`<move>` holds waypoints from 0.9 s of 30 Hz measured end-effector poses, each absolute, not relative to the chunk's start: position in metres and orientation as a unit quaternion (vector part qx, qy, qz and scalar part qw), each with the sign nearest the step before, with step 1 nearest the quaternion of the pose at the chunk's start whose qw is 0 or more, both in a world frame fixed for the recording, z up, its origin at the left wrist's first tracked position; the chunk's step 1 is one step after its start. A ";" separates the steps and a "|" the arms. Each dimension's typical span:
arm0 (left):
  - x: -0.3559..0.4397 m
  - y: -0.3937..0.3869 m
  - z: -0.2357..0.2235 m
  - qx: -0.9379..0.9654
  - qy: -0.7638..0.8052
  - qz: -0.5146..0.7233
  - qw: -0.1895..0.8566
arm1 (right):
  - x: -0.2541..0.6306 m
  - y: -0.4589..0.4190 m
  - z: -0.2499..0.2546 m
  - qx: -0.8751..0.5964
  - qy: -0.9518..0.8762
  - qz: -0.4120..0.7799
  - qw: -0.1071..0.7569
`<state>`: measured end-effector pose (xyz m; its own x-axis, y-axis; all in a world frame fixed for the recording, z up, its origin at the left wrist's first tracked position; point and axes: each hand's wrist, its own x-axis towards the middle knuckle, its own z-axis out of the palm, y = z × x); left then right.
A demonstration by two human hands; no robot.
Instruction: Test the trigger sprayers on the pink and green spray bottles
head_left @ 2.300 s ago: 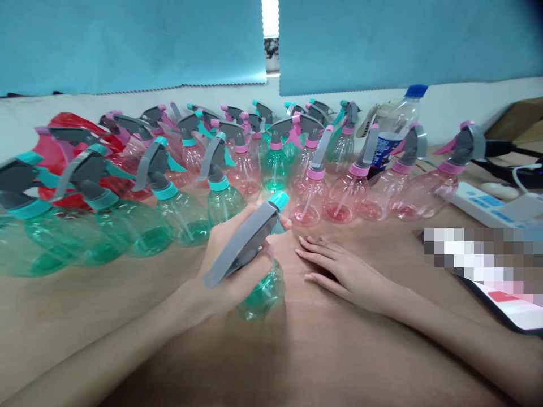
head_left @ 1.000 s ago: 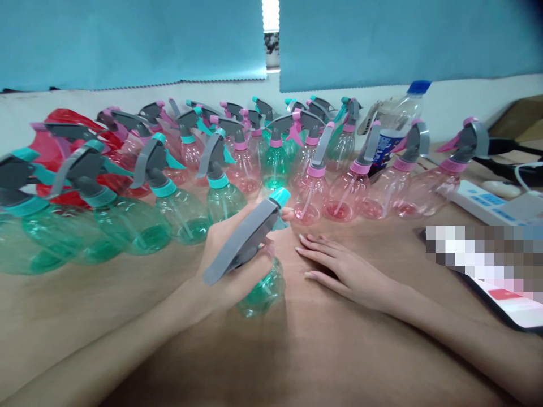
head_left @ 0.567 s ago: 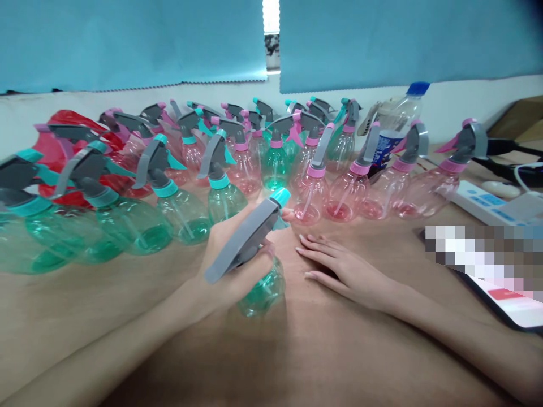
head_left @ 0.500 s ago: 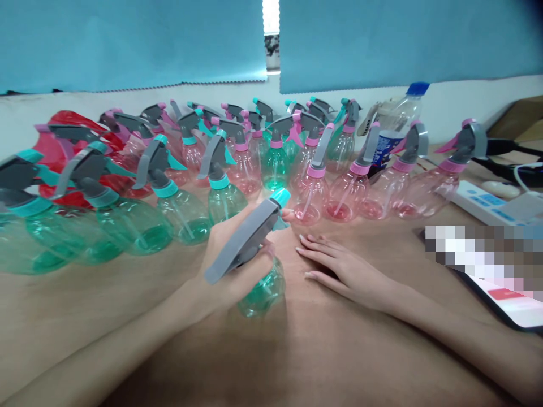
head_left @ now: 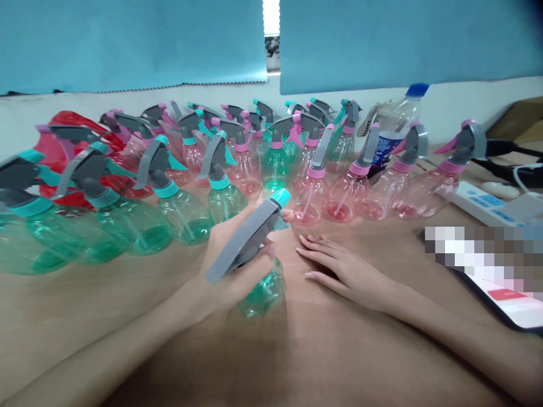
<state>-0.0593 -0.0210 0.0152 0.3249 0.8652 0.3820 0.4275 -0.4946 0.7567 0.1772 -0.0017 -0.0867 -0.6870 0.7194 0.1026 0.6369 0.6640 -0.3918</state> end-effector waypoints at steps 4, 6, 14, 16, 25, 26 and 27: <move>-0.059 -0.021 0.013 0.761 0.417 0.407 0.284 | 0.177 -0.002 -0.086 -0.379 -0.901 0.169 0.122; -0.058 -0.022 0.014 0.752 0.419 0.415 0.293 | 0.178 -0.002 -0.087 -0.380 -0.900 0.172 0.129; -0.058 -0.022 0.014 0.748 0.428 0.403 0.309 | 0.178 -0.002 -0.089 -0.375 -0.898 0.175 0.150; -0.060 -0.020 0.012 0.755 0.413 0.404 0.311 | 0.178 -0.002 -0.088 -0.375 -0.896 0.178 0.158; -0.059 -0.018 0.013 0.763 0.404 0.405 0.302 | 0.177 -0.002 -0.087 -0.374 -0.901 0.174 0.138; -0.059 -0.018 0.013 0.766 0.398 0.404 0.302 | 0.177 -0.002 -0.087 -0.374 -0.900 0.173 0.138; -0.060 -0.018 0.013 0.768 0.393 0.404 0.302 | 0.177 -0.002 -0.088 -0.375 -0.900 0.172 0.139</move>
<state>-0.0595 -0.0182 0.0131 0.3633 0.8492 0.3833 0.3600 -0.5074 0.7829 0.1774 -0.0020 -0.0877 -0.6806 0.7225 0.1218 0.6265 0.6601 -0.4144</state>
